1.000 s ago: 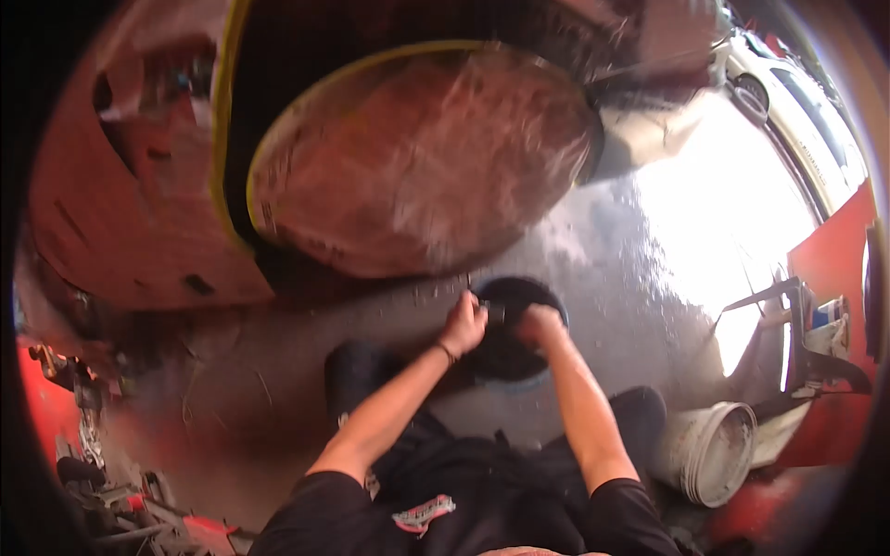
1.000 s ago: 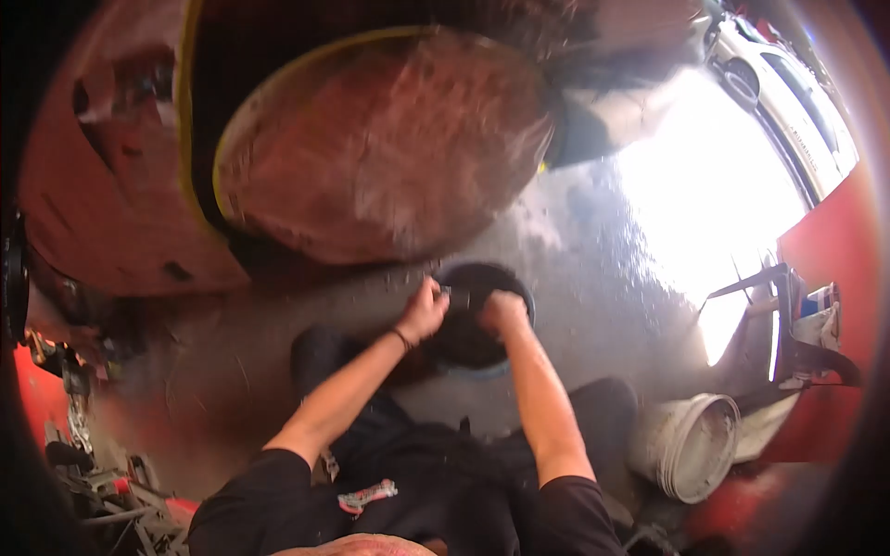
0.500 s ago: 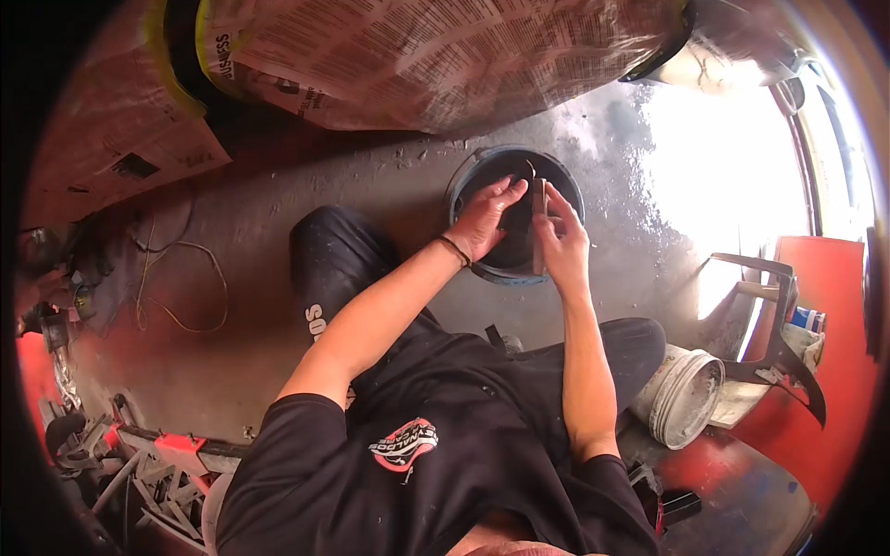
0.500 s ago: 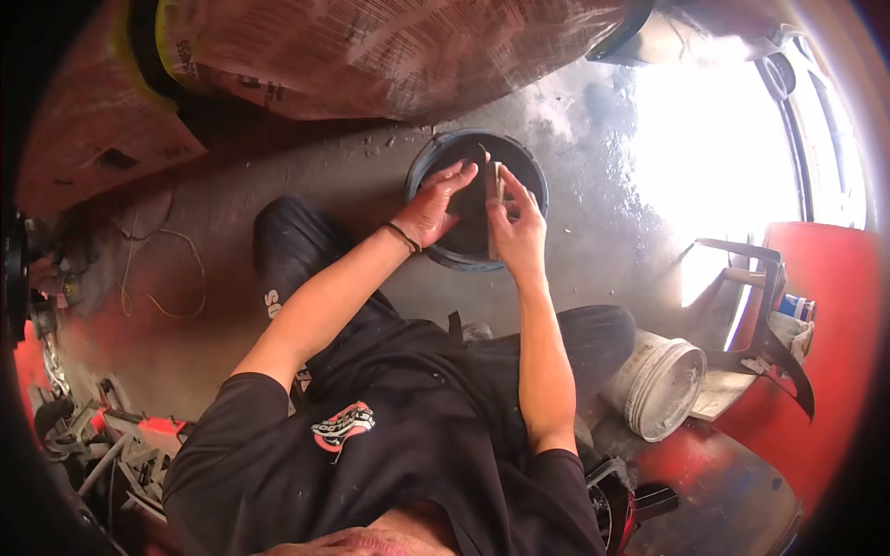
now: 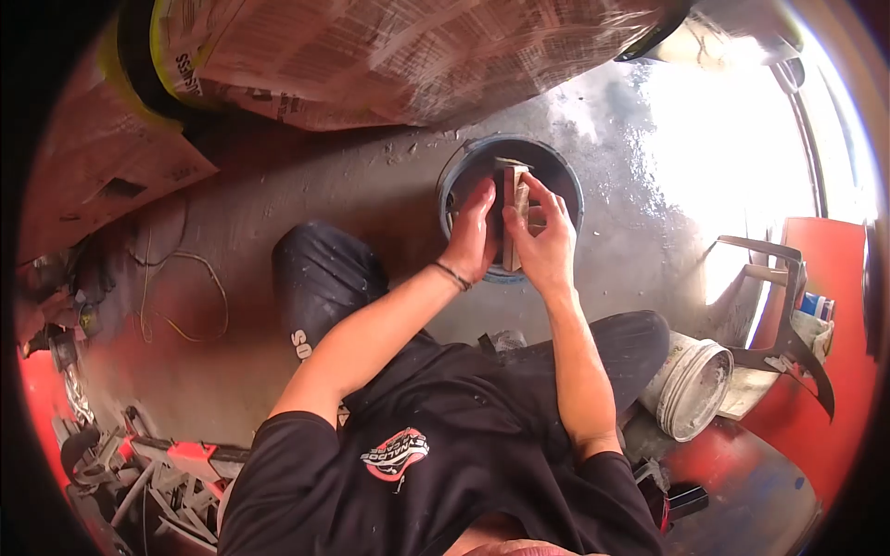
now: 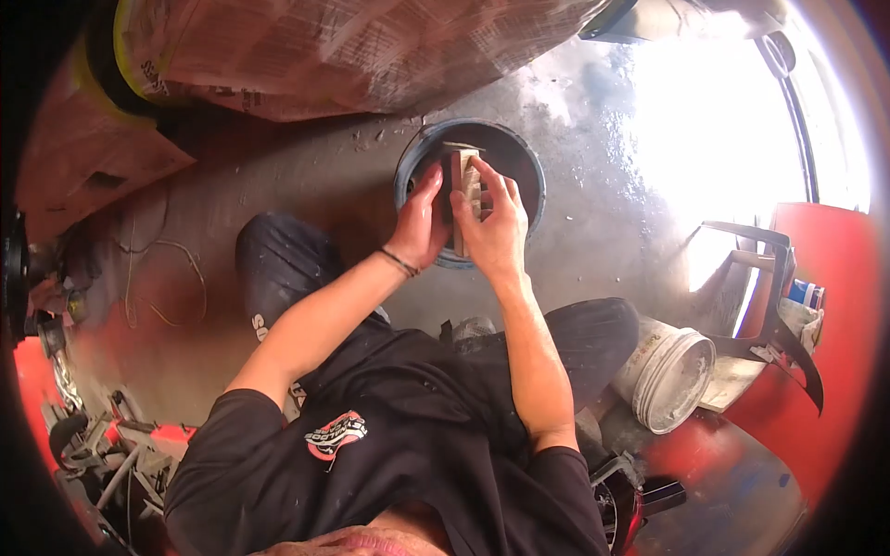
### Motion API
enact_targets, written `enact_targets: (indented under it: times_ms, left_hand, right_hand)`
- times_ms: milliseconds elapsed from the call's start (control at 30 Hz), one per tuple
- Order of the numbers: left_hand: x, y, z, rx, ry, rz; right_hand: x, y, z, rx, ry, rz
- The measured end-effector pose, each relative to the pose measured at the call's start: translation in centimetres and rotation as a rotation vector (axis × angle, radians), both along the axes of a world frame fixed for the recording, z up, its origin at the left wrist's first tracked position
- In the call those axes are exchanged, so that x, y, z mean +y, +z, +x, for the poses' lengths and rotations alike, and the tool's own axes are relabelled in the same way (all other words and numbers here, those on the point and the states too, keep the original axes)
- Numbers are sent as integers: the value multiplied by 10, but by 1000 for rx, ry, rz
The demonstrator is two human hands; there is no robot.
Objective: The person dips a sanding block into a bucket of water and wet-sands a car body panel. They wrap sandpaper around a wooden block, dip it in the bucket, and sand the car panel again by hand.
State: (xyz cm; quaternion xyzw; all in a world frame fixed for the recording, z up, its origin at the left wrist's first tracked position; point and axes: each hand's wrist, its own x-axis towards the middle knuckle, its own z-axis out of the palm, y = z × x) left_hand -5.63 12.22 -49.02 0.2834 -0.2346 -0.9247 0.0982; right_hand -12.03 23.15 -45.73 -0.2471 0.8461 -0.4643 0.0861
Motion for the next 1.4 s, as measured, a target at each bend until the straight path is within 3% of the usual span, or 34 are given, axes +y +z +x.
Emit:
enact_targets:
  times_ms: [67, 200, 333, 467, 600, 1000, 1233, 1400]
  left_hand:
    - [-2, 7, 4, 293, -70, 55]
    - [-34, 7, -4, 274, -269, 158]
    - [-32, 5, -10, 265, -255, -23]
    - [-18, -4, -16, 267, -174, -278]
    - [-14, 10, -12, 331, -216, -259]
    - [-3, 16, -4, 337, -153, -228]
    - [-12, 24, -3, 392, -265, -113]
    - [-6, 27, -4, 390, -252, -157]
  right_hand:
    - [1, 9, 0, 3, -4, -14]
    - [0, 18, 5, 37, 13, -23]
    - [1, 6, -2, -69, 2, -55]
    - [5, 11, -8, -434, -69, -338]
    - [7, 7, -9, -154, -31, -159]
    - [5, 10, -1, -301, -57, -292]
    - [11, 23, -1, -422, -80, -263]
    - [8, 21, -1, -340, -81, -251]
